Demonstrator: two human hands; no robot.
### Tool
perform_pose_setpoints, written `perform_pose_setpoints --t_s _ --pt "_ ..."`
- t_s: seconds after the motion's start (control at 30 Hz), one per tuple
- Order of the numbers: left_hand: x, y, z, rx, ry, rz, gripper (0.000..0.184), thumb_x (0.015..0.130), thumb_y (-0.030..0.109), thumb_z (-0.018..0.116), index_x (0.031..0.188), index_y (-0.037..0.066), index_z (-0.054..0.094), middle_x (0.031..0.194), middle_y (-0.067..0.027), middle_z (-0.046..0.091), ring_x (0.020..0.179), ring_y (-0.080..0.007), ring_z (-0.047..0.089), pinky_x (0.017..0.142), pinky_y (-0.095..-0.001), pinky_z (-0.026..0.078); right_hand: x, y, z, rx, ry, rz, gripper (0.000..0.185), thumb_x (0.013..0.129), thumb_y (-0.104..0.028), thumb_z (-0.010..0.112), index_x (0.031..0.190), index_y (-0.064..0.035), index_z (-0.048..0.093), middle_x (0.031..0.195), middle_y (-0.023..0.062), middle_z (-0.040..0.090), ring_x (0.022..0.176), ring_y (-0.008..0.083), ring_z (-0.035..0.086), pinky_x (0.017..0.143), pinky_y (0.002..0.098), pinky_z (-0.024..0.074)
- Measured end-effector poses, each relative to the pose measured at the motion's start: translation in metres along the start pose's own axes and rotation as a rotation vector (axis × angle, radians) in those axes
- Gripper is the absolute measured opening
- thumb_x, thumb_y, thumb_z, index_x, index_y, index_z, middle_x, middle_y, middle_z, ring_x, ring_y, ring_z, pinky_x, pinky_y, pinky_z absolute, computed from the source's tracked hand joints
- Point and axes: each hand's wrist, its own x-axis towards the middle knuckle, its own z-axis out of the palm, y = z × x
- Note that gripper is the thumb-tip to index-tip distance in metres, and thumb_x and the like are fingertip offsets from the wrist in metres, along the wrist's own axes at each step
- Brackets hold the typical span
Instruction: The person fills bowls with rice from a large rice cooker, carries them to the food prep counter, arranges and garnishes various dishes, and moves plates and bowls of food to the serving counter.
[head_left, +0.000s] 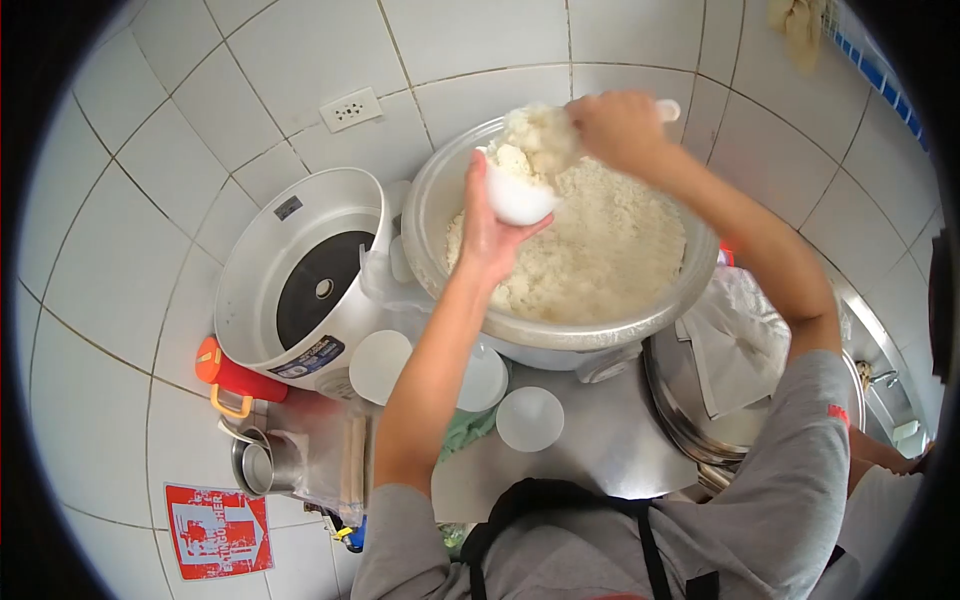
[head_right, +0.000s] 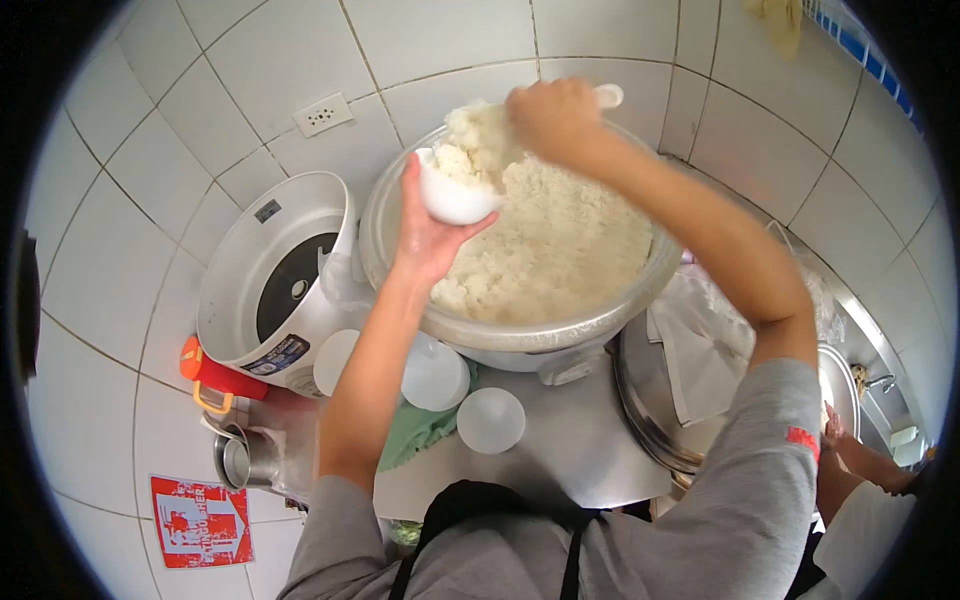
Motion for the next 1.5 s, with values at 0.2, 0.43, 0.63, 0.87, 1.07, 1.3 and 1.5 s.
perform_pose_setpoints --t_s 0.2,0.43,0.63,0.87,1.07,1.3,1.5 --pt "0.019 -0.011 0.007 -0.128 0.055 0.026 0.08 0.078 0.069 0.038 0.129 0.008 0.023 0.117 -0.0153 0.039 0.107 -0.0289 0.045 0.09 -0.0481 0.04 -0.032 -0.053 0.02 -0.266 0.32 -0.069 0.017 0.071 -0.012 0.059 0.087 -0.0077 0.057 0.07 0.0062 0.062 0.066 0.0223 0.064 0.05 0.0339 0.0483" --pt "0.013 0.011 -0.009 -0.205 -0.018 -0.004 0.087 0.074 0.075 0.033 0.13 0.009 0.027 0.127 -0.0151 0.036 0.112 -0.0304 0.043 0.09 -0.0498 0.04 -0.021 0.006 -0.038 0.305 0.355 -0.155 0.021 0.081 -0.018 0.053 0.1 -0.0142 0.06 0.065 0.0121 0.06 0.061 0.0283 0.061 0.051 0.0388 0.0454" --pt "0.014 0.012 -0.007 -0.287 -0.074 0.011 0.085 0.075 0.075 0.03 0.129 0.01 0.029 0.127 -0.0146 0.037 0.114 -0.0316 0.041 0.09 -0.0506 0.04 -0.032 -0.013 -0.036 0.173 0.407 -0.187 0.021 0.083 -0.022 0.053 0.101 -0.0179 0.061 0.065 0.0083 0.061 0.059 0.0265 0.059 0.051 0.0388 0.0436" --pt "0.009 0.01 -0.005 -0.257 -0.101 -0.019 0.085 0.075 0.075 0.03 0.13 0.01 0.029 0.128 -0.0146 0.037 0.116 -0.0311 0.04 0.092 -0.0523 0.037 -0.023 -0.007 -0.043 0.088 0.384 -0.167 0.02 0.084 -0.02 0.051 0.101 -0.02 0.061 0.066 0.0097 0.061 0.061 0.0268 0.06 0.051 0.0383 0.0442" --pt "0.013 0.01 0.001 -0.24 -0.104 -0.003 0.086 0.074 0.076 0.03 0.13 0.01 0.029 0.129 -0.0144 0.036 0.117 -0.0308 0.04 0.093 -0.0534 0.036 -0.011 -0.015 -0.015 -0.064 0.37 -0.245 0.027 0.078 -0.014 0.052 0.102 -0.0189 0.062 0.073 0.0078 0.061 0.064 0.0243 0.061 0.054 0.0363 0.0468" --pt "0.009 0.006 -0.003 -0.243 -0.074 0.017 0.086 0.076 0.074 0.029 0.133 0.01 0.025 0.132 -0.0137 0.033 0.12 -0.0302 0.037 0.093 -0.0533 0.035 -0.022 -0.009 -0.019 0.114 0.372 -0.263 0.028 0.078 -0.011 0.049 0.102 -0.0175 0.061 0.071 0.0073 0.059 0.061 0.0242 0.06 0.051 0.0361 0.0458" --pt "0.016 0.005 -0.001 -0.15 -0.036 0.156 0.083 0.076 0.073 0.031 0.132 0.012 0.025 0.131 -0.0119 0.034 0.119 -0.0301 0.038 0.095 -0.0552 0.034 -0.031 -0.014 -0.047 0.357 0.479 -0.074 0.016 0.08 -0.013 0.051 0.094 -0.0136 0.06 0.068 0.0102 0.06 0.062 0.0286 0.059 0.051 0.0392 0.0446"
